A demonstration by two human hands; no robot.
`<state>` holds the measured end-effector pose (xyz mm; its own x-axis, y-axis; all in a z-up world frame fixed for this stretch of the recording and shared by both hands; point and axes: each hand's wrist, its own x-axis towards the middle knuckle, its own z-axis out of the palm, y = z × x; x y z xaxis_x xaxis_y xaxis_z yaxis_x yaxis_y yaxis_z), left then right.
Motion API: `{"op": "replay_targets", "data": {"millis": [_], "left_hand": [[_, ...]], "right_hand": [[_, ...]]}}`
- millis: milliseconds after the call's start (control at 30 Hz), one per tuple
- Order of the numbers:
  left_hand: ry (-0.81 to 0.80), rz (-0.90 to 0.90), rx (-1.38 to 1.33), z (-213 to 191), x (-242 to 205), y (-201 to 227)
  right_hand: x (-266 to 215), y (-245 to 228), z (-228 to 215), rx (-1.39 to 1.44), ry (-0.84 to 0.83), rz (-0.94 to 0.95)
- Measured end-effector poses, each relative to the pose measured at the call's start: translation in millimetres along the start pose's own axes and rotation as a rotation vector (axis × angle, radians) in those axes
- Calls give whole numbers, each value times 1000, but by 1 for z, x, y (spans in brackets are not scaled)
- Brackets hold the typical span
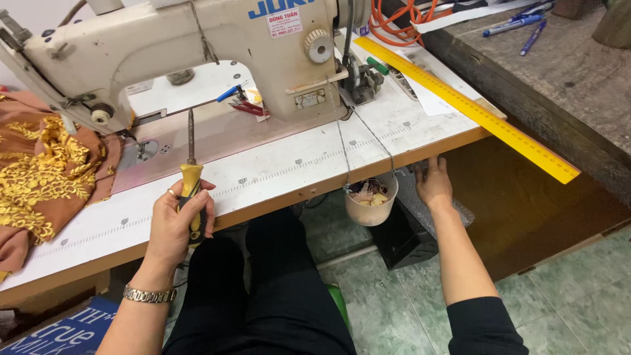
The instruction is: Using a screwdriver to adjust a sewing machine and handling a small jar.
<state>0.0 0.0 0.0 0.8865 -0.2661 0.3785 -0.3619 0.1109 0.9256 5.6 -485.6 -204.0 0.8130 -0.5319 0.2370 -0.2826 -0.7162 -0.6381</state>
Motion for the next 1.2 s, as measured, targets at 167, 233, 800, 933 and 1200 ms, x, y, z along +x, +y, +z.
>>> {"op": "replay_targets", "data": {"millis": [167,233,800,933,1200], "left_hand": [[-6,2,4,-1,1,-1],[2,0,10,0,2,2],[311,-218,218,-145,-38,77],[448,-121,224,-210,-27,91],[426,-285,215,-249,88,116]], "right_hand": [[10,5,11,-24,10,14],[9,2,11,9,15,26],[-115,-325,-62,650,96,-670],[-95,-412,-44,586,-39,-984],[-52,-549,-56,419,250,-1269]]}}
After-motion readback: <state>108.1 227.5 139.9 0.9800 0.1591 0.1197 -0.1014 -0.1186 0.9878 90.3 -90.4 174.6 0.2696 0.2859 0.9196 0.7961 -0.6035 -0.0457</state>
